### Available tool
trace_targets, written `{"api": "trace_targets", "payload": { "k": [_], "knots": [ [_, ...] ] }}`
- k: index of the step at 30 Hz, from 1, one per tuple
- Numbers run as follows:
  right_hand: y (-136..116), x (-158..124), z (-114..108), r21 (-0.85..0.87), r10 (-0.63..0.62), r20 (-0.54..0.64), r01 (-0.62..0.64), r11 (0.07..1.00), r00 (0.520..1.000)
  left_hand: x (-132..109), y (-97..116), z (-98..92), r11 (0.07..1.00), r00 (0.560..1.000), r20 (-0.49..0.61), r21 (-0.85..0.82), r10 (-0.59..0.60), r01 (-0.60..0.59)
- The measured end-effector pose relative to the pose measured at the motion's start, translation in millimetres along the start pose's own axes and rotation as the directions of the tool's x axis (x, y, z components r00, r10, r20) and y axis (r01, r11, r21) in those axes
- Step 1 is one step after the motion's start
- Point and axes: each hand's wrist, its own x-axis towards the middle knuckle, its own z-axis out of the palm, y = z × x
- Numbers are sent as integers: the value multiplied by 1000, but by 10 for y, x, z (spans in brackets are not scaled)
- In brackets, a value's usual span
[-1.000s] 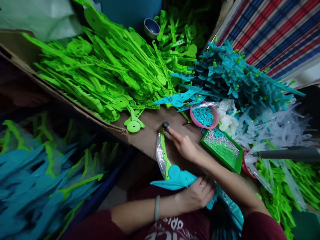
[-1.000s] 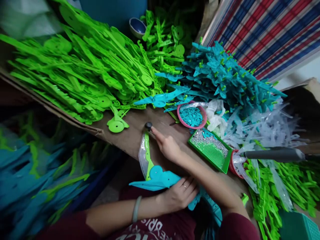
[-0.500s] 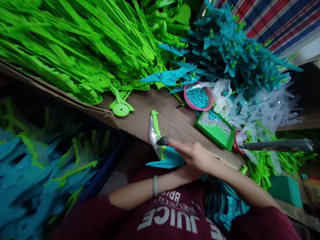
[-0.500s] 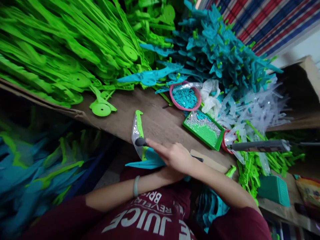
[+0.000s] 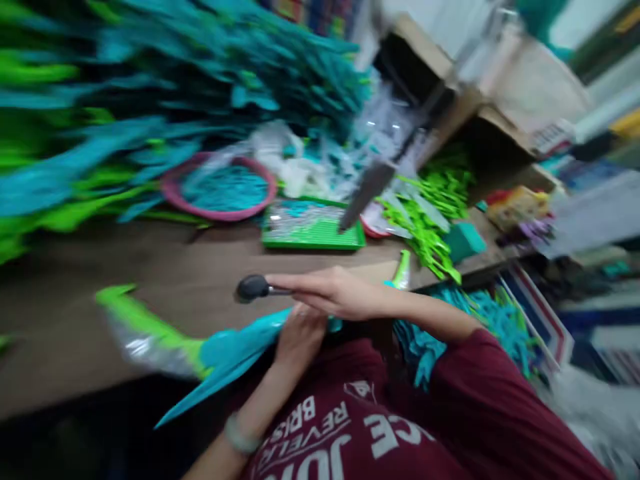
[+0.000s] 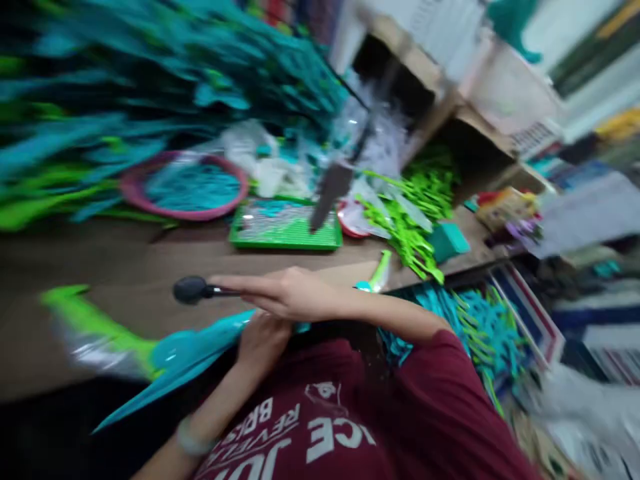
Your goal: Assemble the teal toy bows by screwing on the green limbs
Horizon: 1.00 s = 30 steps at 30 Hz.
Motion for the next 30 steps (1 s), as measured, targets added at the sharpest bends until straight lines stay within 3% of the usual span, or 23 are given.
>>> {"api": "trace_targets", "payload": {
  "k": [2,3,5,7,8,9,10,12,13,14,15,18,19,22,26,29,30],
  "knots": [
    [166,-474,-138,105,140,-289,-114,988,947,60,-62,4,995,996,1,28,93,-93],
    [245,-758,-149,144,243,-416,-201,969,876,76,-93,9,984,988,-10,91,152,-150],
    [375,-1325,-38,247,443,-603,-372,895,664,76,-136,8,947,966,-13,205,257,-249],
    [473,-1768,210,345,553,-699,-464,816,454,58,-151,-13,903,945,5,293,328,-315],
    [511,-1916,356,362,564,-725,-478,800,395,54,-149,-27,887,939,15,323,343,-329],
    [543,-2012,499,359,561,-730,-480,801,390,57,-144,-42,875,936,21,348,351,-336],
    [571,-2061,623,345,551,-721,-473,811,420,65,-139,-54,864,933,26,369,358,-342],
    [627,-2067,779,325,542,-636,-446,834,549,95,-129,-69,847,927,14,403,374,-347],
    [666,-2049,803,337,551,-594,-440,832,586,112,-127,-70,835,919,-3,418,395,-358],
    [717,-2032,797,367,575,-572,-445,817,585,127,-127,-69,822,906,-26,432,422,-371],
    [785,-2023,768,407,611,-577,-458,790,542,141,-127,-66,809,892,-45,443,449,-385],
    [1095,-2042,630,491,685,-653,-508,708,323,164,-129,-57,786,866,-79,466,494,-406],
    [1223,-2056,587,486,688,-661,-528,696,300,167,-129,-58,786,867,-79,469,493,-404],
    [1589,-2081,496,432,684,-637,-570,699,355,173,-132,-69,785,865,-80,468,495,-406],
    [1815,-2076,436,361,666,-660,-632,686,347,172,-146,-97,769,856,-57,473,514,-431],
    [1751,-2060,402,278,644,-631,-648,709,433,157,-136,-130,755,852,-53,494,521,-431],
    [1695,-2029,396,238,626,-612,-642,729,484,151,-119,-143,754,856,-39,496,516,-432]
  ]
}}
